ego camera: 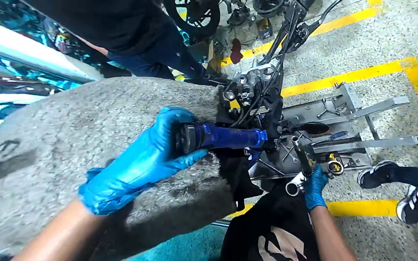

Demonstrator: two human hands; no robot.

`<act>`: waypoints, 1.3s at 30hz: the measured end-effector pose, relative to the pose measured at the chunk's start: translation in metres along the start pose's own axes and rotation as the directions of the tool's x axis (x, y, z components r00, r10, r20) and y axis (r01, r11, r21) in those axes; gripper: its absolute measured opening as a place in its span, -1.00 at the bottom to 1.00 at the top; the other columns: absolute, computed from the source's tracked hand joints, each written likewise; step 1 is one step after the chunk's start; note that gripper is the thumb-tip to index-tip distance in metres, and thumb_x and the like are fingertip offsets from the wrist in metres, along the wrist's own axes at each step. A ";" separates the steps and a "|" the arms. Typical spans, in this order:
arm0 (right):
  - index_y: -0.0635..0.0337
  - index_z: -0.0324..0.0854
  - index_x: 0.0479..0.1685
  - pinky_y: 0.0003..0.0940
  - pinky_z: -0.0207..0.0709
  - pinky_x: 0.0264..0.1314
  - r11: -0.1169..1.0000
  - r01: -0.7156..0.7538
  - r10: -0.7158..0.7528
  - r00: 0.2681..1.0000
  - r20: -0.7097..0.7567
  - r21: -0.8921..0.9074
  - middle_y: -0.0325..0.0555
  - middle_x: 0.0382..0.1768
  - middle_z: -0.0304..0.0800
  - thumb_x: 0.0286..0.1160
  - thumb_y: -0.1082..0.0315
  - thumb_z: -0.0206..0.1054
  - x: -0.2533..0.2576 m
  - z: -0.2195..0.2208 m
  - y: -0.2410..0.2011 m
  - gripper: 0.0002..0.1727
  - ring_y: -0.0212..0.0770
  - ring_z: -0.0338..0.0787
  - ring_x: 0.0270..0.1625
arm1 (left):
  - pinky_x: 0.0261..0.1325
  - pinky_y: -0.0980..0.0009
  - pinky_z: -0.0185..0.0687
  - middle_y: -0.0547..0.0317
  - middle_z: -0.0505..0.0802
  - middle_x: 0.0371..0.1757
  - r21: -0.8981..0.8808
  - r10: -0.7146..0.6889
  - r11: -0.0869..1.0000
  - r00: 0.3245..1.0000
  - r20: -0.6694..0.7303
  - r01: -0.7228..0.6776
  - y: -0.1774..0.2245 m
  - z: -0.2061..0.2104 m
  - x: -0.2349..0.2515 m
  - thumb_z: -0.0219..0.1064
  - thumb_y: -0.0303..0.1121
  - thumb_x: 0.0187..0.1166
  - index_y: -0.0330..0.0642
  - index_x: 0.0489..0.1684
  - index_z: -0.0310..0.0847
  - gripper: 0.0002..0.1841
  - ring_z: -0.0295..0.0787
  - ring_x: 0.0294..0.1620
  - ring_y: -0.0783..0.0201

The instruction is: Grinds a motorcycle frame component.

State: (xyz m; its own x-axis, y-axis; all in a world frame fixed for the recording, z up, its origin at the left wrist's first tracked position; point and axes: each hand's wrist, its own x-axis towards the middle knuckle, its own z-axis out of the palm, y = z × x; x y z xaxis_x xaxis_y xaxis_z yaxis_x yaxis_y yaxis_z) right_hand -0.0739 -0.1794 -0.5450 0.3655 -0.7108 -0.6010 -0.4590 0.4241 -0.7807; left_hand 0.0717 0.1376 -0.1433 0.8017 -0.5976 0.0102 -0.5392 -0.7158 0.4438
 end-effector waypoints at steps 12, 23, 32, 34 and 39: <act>0.42 0.58 -0.12 -0.14 0.59 -0.29 0.970 0.132 -0.146 0.988 -0.054 -0.202 -0.08 -0.45 0.58 0.72 -0.01 0.16 -0.006 -0.122 -0.068 -0.48 -0.27 0.60 -0.46 | 0.03 0.47 0.76 0.15 0.65 0.27 -0.335 -0.164 0.909 0.952 0.256 0.247 0.018 -0.030 0.018 0.39 -0.40 0.44 -0.12 0.30 0.51 -0.58 0.73 0.05 0.48; 0.31 0.56 -0.09 -0.24 0.66 -0.34 0.976 0.214 -0.216 0.967 -0.132 -0.031 -0.19 -0.46 0.63 0.73 0.05 0.13 -0.027 -0.190 -0.098 -0.58 -0.34 0.66 -0.48 | 0.30 0.01 0.71 -0.20 0.58 0.48 -0.046 -0.296 0.955 0.944 -0.147 0.293 0.052 0.012 -0.015 0.38 -0.18 0.64 -0.28 0.58 0.32 -0.40 0.72 0.32 -0.02; 0.43 0.57 -0.15 -0.13 0.57 -0.37 0.950 0.261 -0.285 0.948 -0.139 -0.171 -0.07 -0.49 0.58 0.71 0.01 0.17 -0.046 -0.181 -0.096 -0.48 -0.26 0.59 -0.50 | 0.12 -0.07 0.73 -0.34 0.73 0.20 0.228 -0.216 0.909 0.864 -0.455 0.348 0.058 0.068 -0.003 0.36 -0.22 0.64 -0.38 0.31 0.63 -0.57 0.79 0.10 -0.25; 0.55 0.57 0.00 -0.13 0.63 -0.27 0.927 0.312 -0.342 0.931 -0.129 -0.208 0.11 -0.33 0.67 0.72 0.18 0.16 -0.078 -0.174 -0.112 -0.55 -0.17 0.69 -0.35 | 0.14 -0.13 0.71 -0.28 0.74 0.20 0.112 -0.241 0.945 0.889 -0.389 0.306 0.054 0.057 -0.007 0.36 -0.19 0.65 -0.32 0.35 0.58 -0.56 0.79 0.13 -0.21; 0.61 0.60 -0.05 -0.14 0.65 -0.11 0.899 0.361 -0.394 0.914 -0.100 -0.248 0.15 -0.32 0.71 0.72 0.22 0.20 -0.070 -0.188 -0.105 -0.56 -0.19 0.72 -0.29 | 0.22 -0.05 0.71 -0.09 0.83 0.17 -0.212 -0.354 0.928 0.901 -0.251 0.305 0.050 0.037 -0.012 0.44 -0.36 0.56 -0.13 0.51 0.51 -0.49 0.82 0.10 0.06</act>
State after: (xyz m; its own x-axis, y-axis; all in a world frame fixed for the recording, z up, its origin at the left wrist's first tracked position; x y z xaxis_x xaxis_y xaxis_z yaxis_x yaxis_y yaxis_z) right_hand -0.2039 -0.2798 -0.3890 0.4340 -0.8726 -0.2243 -0.4820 -0.0146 -0.8761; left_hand 0.0251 0.0954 -0.1541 0.9779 -0.1945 0.0774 -0.2010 -0.7701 0.6054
